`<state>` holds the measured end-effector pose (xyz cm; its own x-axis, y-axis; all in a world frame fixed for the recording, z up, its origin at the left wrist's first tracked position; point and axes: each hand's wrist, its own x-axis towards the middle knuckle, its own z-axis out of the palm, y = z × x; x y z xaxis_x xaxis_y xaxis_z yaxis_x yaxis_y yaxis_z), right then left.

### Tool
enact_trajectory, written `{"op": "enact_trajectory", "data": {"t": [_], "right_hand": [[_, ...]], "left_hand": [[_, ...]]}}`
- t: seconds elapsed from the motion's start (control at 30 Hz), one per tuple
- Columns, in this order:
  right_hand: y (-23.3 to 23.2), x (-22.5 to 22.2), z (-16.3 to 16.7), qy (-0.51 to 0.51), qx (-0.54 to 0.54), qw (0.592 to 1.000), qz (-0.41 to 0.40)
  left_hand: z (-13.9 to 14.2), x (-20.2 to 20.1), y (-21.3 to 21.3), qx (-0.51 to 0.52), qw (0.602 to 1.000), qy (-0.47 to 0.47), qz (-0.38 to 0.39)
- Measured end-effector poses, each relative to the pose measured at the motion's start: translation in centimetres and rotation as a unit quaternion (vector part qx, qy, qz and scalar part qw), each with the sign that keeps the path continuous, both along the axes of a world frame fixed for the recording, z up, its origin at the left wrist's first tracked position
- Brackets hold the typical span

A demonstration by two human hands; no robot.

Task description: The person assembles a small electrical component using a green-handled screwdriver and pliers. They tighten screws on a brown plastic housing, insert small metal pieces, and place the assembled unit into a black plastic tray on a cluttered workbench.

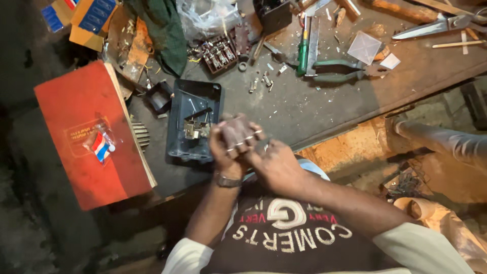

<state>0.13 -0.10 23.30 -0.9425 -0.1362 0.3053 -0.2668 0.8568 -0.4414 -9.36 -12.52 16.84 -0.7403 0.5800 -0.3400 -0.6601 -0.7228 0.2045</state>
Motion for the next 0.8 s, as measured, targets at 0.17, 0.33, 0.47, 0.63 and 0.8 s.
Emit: {"op": "enact_trajectory", "data": {"t": [0.17, 0.33, 0.47, 0.63, 0.8], "right_hand": [[0.1, 0.0, 0.5, -0.082, -0.017, 0.996, 0.015], [0.2, 0.0, 0.4, 0.018, -0.014, 0.999, 0.029], [-0.1, -0.1, 0.4, -0.034, 0.023, 0.999, 0.029], [-0.1, -0.3, 0.4, -0.081, 0.024, 0.995, 0.046], [0.1, -0.5, 0.2, -0.025, 0.018, 0.997, 0.070]], "left_hand": [[1.3, 0.2, -0.2, 0.004, 0.998, 0.051, -0.027], [0.9, -0.3, -0.8, 0.049, 0.996, 0.072, -0.022], [0.9, 0.2, -1.0, -0.026, 0.996, 0.082, -0.007], [1.4, 0.3, -1.1, -0.015, 0.999, 0.048, -0.001], [1.2, 0.0, -1.3, 0.039, 0.997, 0.068, 0.021]]}}
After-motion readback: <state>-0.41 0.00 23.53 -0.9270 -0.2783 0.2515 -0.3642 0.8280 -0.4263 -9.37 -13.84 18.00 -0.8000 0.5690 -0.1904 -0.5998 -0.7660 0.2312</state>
